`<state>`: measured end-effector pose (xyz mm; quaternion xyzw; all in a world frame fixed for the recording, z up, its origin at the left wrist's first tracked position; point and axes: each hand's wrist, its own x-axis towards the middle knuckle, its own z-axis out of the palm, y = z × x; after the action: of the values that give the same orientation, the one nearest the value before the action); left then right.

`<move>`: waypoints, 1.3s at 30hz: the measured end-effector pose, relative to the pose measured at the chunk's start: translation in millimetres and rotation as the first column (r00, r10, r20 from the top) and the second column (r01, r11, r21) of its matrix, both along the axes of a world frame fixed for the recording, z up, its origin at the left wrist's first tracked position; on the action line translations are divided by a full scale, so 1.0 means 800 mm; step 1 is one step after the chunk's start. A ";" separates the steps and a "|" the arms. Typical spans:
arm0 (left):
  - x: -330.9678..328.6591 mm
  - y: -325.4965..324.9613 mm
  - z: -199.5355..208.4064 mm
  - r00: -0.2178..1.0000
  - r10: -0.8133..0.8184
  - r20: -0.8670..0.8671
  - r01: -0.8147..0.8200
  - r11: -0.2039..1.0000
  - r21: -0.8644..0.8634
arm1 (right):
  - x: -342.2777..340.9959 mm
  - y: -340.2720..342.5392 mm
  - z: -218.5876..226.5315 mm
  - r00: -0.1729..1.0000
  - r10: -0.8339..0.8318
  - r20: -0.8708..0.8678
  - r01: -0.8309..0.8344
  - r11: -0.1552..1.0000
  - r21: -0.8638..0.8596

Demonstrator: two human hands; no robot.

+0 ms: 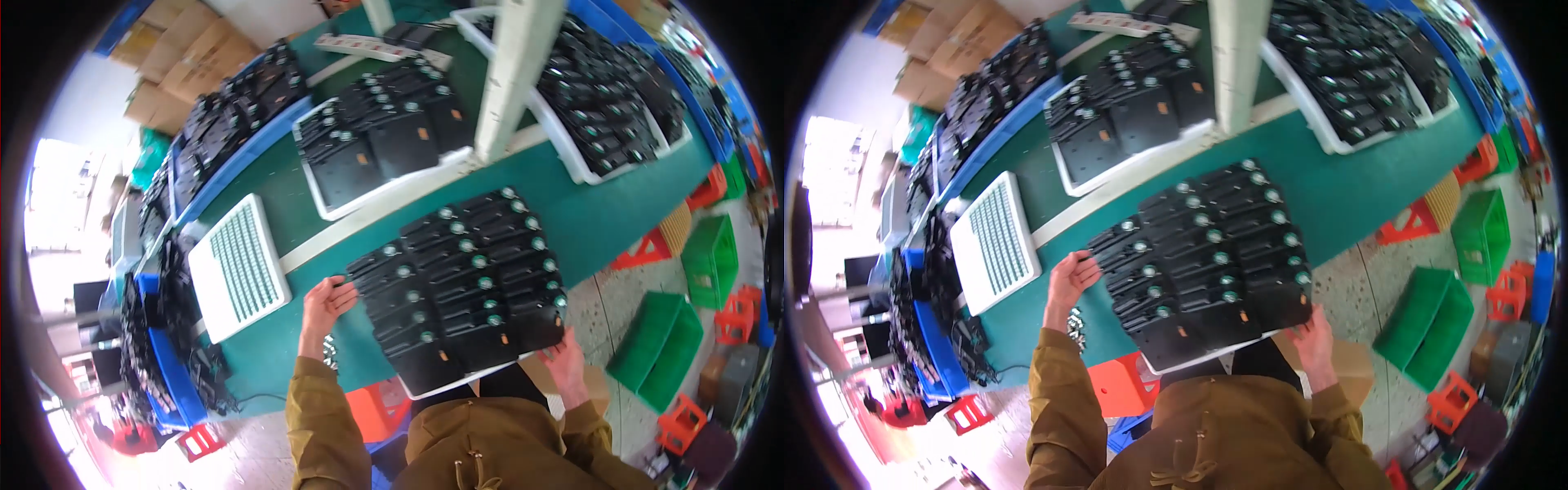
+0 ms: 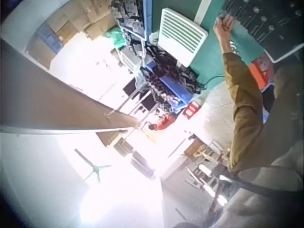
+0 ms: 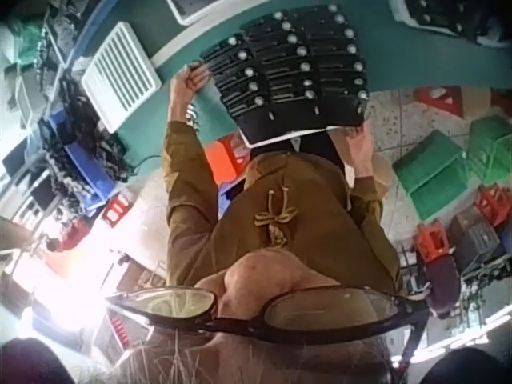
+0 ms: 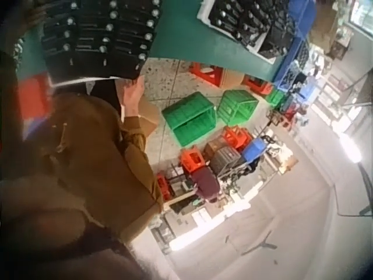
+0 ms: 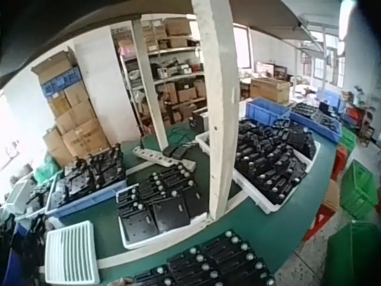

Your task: The person moves a tray of black panels, retrieves a white tray from a box, and places it on the table. They pick up a black panel, insert a green component from the white tray, and then add a small metal part from a pile on the table.

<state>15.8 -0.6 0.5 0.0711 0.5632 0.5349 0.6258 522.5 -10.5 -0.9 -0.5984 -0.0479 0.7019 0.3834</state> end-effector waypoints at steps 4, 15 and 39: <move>0.014 -0.011 0.000 1.000 0.028 -0.011 -0.027 0.998 0.058 | -0.013 0.012 0.016 1.000 0.003 0.000 -0.003 1.000 0.028; 0.081 -0.039 0.023 0.991 0.113 0.068 -0.122 0.982 0.147 | -0.039 0.016 0.011 0.997 -0.078 -0.021 0.080 0.991 0.108; 0.129 -0.028 0.025 0.999 0.016 -0.041 -0.007 0.981 0.196 | -0.037 0.049 0.014 0.980 -0.197 -0.024 0.198 0.965 0.171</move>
<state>119.1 -22.9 20.2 0.1403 0.5217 0.5895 0.6005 492.7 28.3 10.4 -0.5622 -0.0473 0.6554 0.5021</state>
